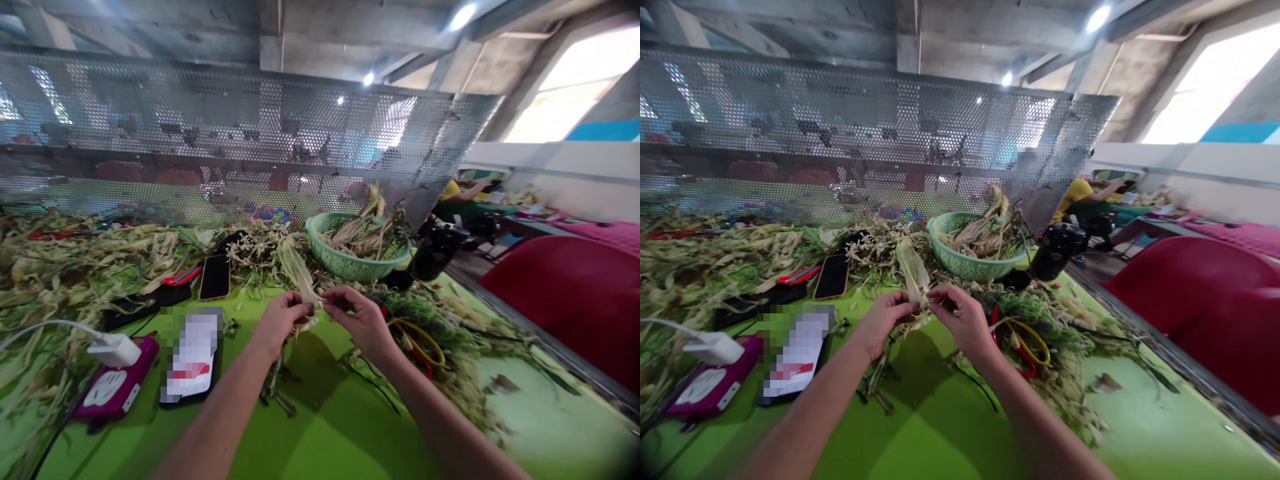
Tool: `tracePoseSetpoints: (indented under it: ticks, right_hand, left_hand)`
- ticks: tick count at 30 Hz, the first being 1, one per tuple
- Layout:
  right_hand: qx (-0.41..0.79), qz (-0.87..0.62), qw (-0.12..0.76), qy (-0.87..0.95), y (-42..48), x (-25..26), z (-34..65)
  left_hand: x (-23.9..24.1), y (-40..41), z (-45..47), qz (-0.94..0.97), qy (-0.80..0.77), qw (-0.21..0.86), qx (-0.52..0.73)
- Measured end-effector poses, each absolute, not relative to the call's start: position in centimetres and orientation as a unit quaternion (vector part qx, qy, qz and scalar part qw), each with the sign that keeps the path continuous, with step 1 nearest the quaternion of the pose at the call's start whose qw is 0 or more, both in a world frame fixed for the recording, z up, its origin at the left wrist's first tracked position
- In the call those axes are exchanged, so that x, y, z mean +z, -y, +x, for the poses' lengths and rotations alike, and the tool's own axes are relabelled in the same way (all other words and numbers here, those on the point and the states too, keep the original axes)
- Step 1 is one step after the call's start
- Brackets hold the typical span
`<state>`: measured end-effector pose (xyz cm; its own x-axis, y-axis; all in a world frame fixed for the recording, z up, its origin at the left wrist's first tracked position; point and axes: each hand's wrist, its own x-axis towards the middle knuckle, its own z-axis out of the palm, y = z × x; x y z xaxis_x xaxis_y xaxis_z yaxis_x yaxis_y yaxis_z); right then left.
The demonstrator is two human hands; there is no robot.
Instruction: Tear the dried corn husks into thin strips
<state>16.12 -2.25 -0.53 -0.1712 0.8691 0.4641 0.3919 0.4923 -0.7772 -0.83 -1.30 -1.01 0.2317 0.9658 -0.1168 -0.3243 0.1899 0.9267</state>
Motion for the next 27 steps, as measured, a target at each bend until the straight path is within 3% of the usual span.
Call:
tracePoseSetpoints:
  ticks: [5,11,18,24,27]
  right_hand:
    - [0.167,-0.391,0.461,0.779,2.71,-0.01,15.93]
    - [0.153,-0.394,0.468,0.776,2.71,0.14,15.92]
    - [0.215,-0.458,0.473,0.721,2.66,-0.16,15.94]
    - [0.344,-0.446,0.522,0.641,2.32,-0.39,15.76]
    - [0.375,-0.452,0.486,0.647,2.16,-0.38,15.93]
  left_hand:
    - [-0.87,1.49,-1.0,0.359,-0.369,0.71,0.48]
    - [-1.0,1.61,-1.07,0.366,-0.346,0.734,0.456]
    - [-0.57,1.87,-0.73,0.518,-0.353,0.632,0.457]
    - [-0.77,1.82,-0.85,0.618,-0.361,0.525,0.46]
    - [-0.6,1.69,-1.15,0.638,-0.378,0.493,0.455]
